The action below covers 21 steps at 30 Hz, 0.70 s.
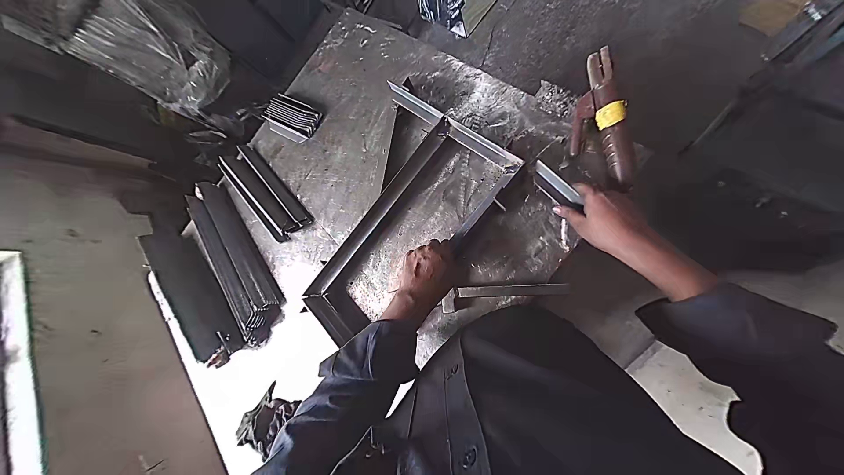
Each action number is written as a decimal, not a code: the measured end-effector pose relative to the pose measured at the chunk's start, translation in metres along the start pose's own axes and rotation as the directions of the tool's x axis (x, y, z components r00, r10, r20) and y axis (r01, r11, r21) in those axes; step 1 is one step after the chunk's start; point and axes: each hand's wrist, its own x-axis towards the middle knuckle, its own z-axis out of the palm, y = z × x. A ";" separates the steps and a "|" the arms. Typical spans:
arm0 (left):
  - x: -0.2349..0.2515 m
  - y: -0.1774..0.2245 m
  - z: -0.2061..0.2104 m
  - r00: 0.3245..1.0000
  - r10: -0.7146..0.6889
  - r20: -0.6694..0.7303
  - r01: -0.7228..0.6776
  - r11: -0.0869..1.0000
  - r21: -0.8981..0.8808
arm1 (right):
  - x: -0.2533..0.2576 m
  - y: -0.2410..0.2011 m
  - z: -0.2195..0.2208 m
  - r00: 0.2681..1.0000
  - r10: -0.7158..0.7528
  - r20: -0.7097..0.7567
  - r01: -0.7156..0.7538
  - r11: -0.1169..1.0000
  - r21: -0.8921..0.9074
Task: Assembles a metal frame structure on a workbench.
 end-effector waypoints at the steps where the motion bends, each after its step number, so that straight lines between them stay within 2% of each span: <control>1: 0.002 0.001 0.000 1.000 0.014 0.012 -0.014 1.000 0.006 | 0.003 -0.003 0.002 1.000 -0.012 -0.002 0.012 1.000 -0.014; 3: 0.005 -0.004 0.002 0.999 0.051 0.007 -0.051 0.999 -0.016 | 0.007 -0.006 0.004 0.999 -0.032 0.003 0.032 0.999 0.021; 7: 0.009 -0.013 0.006 0.997 0.079 -0.012 -0.080 0.992 -0.102 | 0.011 -0.001 -0.003 0.998 -0.064 0.000 0.061 0.959 0.277; 12: 0.011 -0.012 0.004 0.997 0.076 0.023 -0.073 0.990 -0.124 | 0.012 0.010 -0.005 0.995 -0.074 0.063 0.036 0.881 0.472; 16: 0.011 -0.012 0.003 0.996 0.086 0.024 -0.082 0.988 -0.130 | 0.010 0.013 -0.001 0.984 -0.169 0.057 0.118 0.856 0.504; 21: 0.012 -0.014 0.006 0.997 0.077 0.030 -0.073 0.989 -0.130 | 0.021 0.020 -0.003 0.968 -0.244 0.053 0.202 0.890 0.409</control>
